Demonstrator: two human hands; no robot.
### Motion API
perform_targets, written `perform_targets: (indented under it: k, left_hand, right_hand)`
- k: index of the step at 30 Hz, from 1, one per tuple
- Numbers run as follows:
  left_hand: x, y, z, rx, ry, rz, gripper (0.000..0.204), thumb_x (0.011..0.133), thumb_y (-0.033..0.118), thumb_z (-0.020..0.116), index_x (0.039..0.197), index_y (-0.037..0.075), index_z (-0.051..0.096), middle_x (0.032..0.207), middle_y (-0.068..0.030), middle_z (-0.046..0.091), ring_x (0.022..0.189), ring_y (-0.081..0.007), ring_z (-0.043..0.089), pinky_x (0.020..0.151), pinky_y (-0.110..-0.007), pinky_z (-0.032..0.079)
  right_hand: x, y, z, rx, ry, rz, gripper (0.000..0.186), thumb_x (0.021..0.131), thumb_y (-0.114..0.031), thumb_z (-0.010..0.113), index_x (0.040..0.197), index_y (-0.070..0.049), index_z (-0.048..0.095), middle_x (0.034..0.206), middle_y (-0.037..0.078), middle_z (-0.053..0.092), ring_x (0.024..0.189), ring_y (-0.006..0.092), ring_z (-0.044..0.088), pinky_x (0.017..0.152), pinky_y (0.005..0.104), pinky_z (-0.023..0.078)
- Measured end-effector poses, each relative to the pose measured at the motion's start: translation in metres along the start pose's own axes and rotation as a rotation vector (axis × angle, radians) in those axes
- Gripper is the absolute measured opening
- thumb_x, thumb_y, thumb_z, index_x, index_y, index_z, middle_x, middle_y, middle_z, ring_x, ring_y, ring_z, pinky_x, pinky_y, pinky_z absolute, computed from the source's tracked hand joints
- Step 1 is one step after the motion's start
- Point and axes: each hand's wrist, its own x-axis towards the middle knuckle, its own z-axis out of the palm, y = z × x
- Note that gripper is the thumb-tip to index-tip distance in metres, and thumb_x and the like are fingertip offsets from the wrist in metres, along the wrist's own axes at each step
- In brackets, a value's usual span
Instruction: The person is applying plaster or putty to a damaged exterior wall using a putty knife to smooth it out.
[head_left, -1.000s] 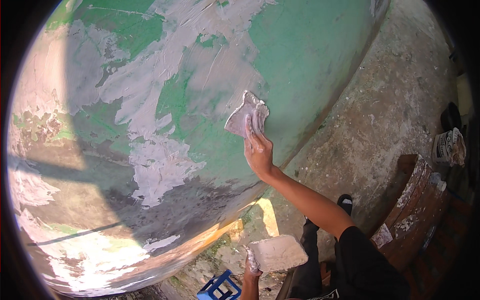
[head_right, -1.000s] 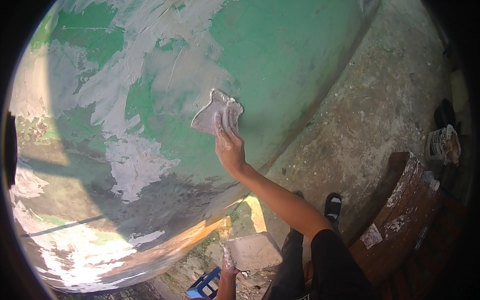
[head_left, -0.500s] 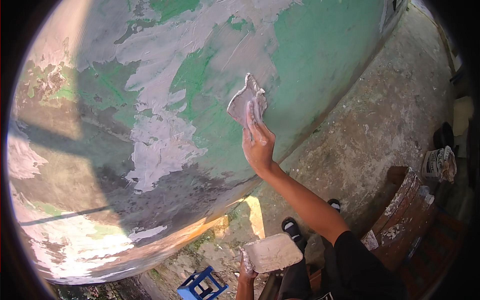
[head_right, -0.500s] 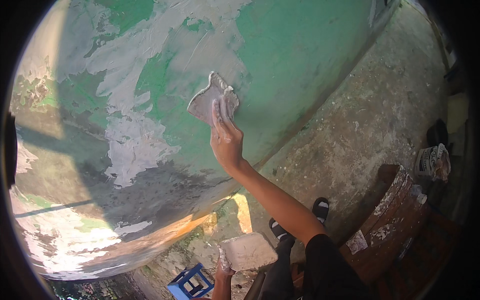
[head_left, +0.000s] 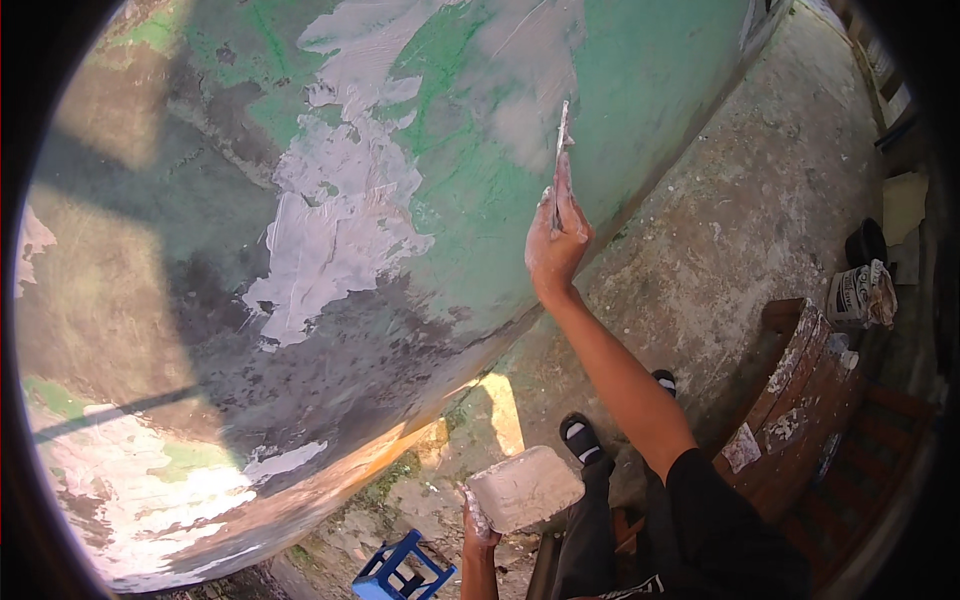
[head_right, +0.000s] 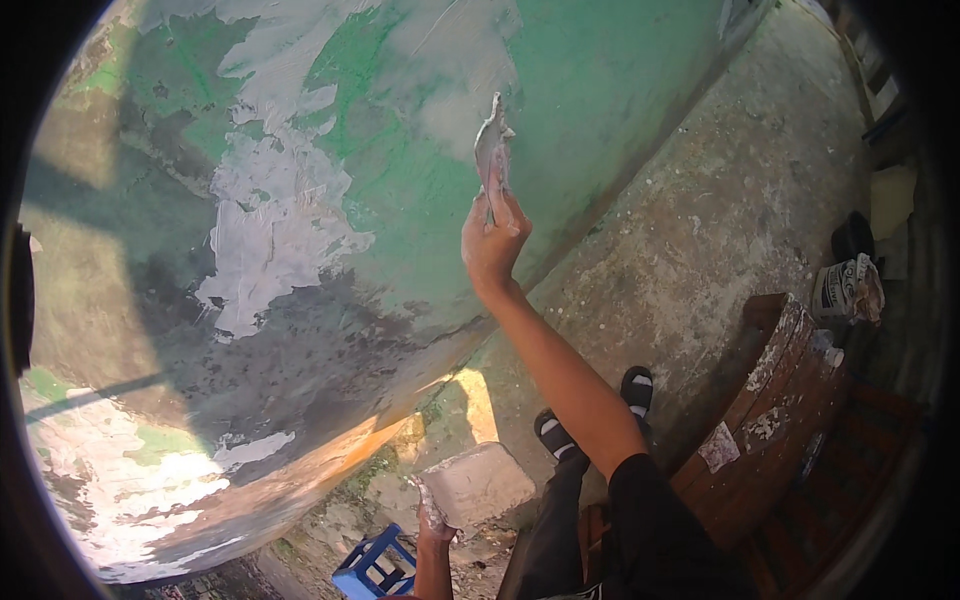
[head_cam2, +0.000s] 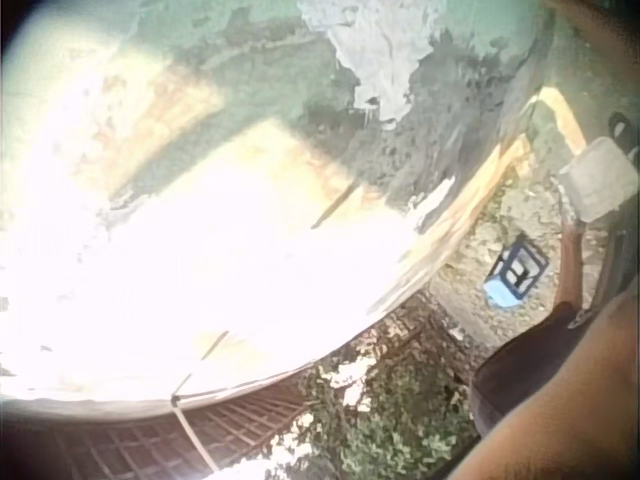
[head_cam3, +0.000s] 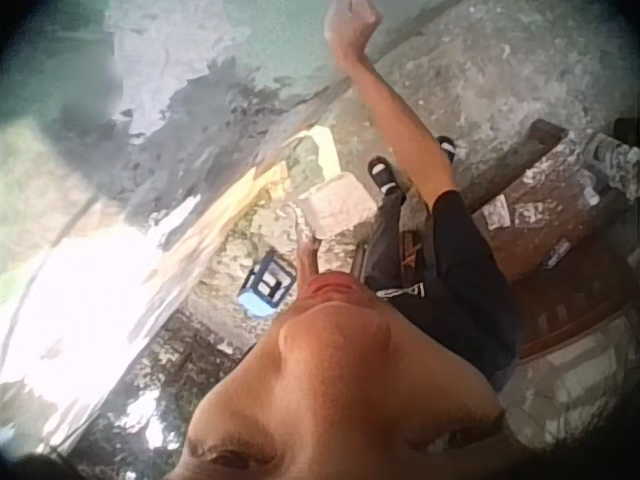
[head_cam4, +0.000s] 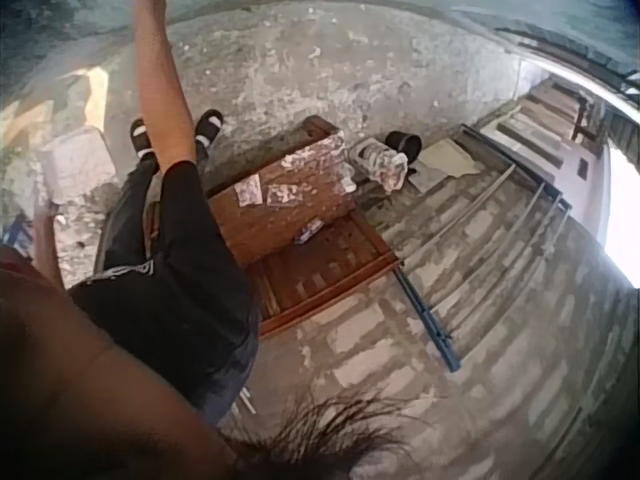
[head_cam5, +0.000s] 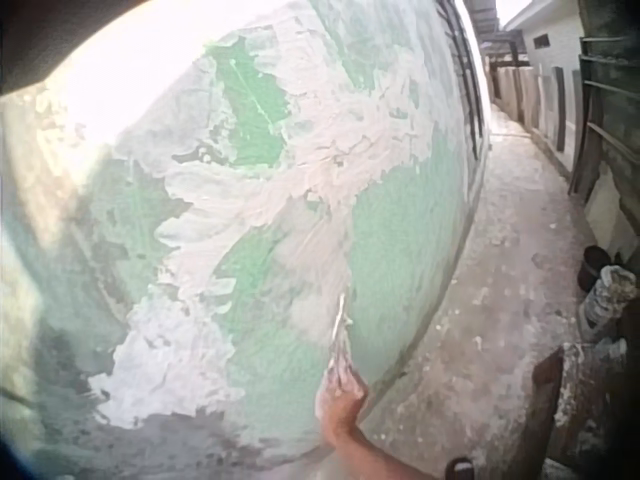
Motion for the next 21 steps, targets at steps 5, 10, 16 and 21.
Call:
perform_targets:
  k: [5,10,16,21]
  left_hand:
    - [-0.001,0.007,-0.004,-0.016,0.01,0.009,0.061,0.094,0.055,0.032,0.129,0.006,0.043,0.124,-0.011,0.054,0.112,-0.0279,0.053,0.096,-0.044,0.043]
    - [0.006,0.019,-0.012,-0.046,0.026,0.023,0.058,0.096,0.053,0.03,0.128,0.006,0.044,0.122,-0.0091,0.055,0.111,-0.0251,0.053,0.097,-0.041,0.043]
    - [0.058,0.041,0.017,-0.034,-0.076,0.103,0.057,0.096,0.051,0.032,0.129,0.006,0.043,0.122,-0.0091,0.054,0.11,-0.0233,0.054,0.095,-0.039,0.044]
    - [0.08,0.063,0.072,0.024,-0.148,0.174,0.053,0.096,0.049,0.039,0.119,0.003,0.05,0.111,-0.0101,0.059,0.1,-0.0211,0.059,0.089,-0.037,0.048]
  right_hand:
    - [-0.046,-0.01,0.039,0.012,-0.17,0.07,0.067,0.074,0.009,0.055,0.137,-0.002,0.038,0.122,0.026,0.054,0.101,0.0402,0.059,0.079,0.0375,0.05]
    - [-0.103,-0.041,0.005,0.145,-0.34,0.114,0.05,0.079,0.002,0.057,0.129,0.001,0.047,0.112,0.025,0.059,0.094,0.0374,0.061,0.078,0.0362,0.049]
    - [-0.103,-0.046,-0.116,0.06,-0.988,0.294,0.034,0.086,-0.015,0.061,0.117,0.0,0.058,0.106,0.022,0.062,0.087,0.036,0.062,0.078,0.0356,0.049]
    - [-0.081,-0.075,-0.154,-0.076,-1.338,0.071,0.028,0.088,-0.02,0.056,0.111,-0.005,0.063,0.1,0.019,0.065,0.083,0.0357,0.063,0.076,0.0399,0.05]
